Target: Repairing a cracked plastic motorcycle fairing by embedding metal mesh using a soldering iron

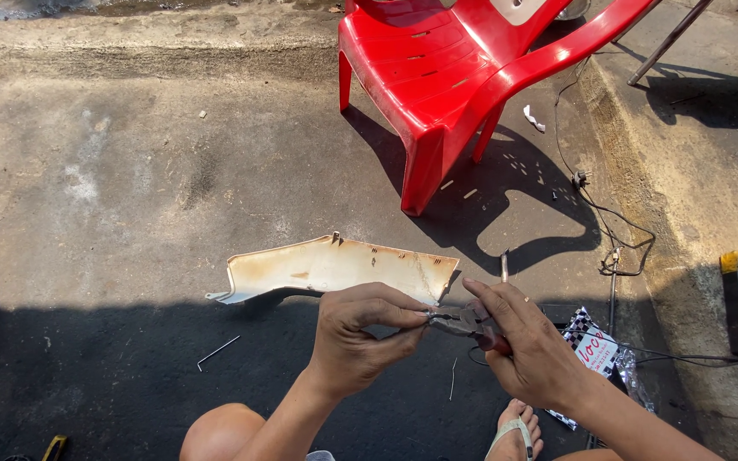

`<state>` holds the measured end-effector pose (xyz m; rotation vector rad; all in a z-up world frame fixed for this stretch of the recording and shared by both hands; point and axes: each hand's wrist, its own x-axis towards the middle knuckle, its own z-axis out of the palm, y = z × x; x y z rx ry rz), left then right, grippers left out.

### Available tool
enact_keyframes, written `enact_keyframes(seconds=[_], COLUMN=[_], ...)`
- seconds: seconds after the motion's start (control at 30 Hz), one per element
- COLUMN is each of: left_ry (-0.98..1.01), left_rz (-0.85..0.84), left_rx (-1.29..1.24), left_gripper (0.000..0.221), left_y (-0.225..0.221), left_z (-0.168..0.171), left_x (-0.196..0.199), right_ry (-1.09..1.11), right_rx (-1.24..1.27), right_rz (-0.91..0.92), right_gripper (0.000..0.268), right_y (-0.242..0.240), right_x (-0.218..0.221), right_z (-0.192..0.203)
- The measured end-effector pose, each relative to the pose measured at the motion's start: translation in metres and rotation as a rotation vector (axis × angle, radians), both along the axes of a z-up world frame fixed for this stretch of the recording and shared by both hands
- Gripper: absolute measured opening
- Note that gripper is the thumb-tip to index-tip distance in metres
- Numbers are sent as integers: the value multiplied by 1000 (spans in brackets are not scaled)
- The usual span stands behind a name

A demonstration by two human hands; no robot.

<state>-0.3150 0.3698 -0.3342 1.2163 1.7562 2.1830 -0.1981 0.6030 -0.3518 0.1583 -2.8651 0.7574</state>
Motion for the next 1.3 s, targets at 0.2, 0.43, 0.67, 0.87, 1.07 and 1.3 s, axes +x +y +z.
enact_keyframes(seconds=[0.2, 0.43, 0.67, 0.87, 1.07, 1.3], left_ry=[11, -24, -42, -44, -139, -185], left_rz=[4, -47, -105, -112, -166, -128], left_rx=[-17, -34, -3, -37, -20, 32], left_gripper=[21, 21, 18, 17, 14, 19], left_y=[0, 0, 0, 1, 4, 5], left_z=[0, 0, 3, 1, -3, -10], left_x=[0, 3, 6, 4, 9, 7], right_ry=[43, 170, 117, 88, 43, -87], right_rx=[-8, -27, -150, -204, -323, -298], right_rz=[11, 76, 108, 144, 166, 85], right_gripper=[84, 67, 60, 54, 59, 75], right_y=[2, 7, 7, 6, 6, -1], right_x=[-3, -4, -2, -4, -1, -3], right_z=[4, -2, -9, -9, -9, -2])
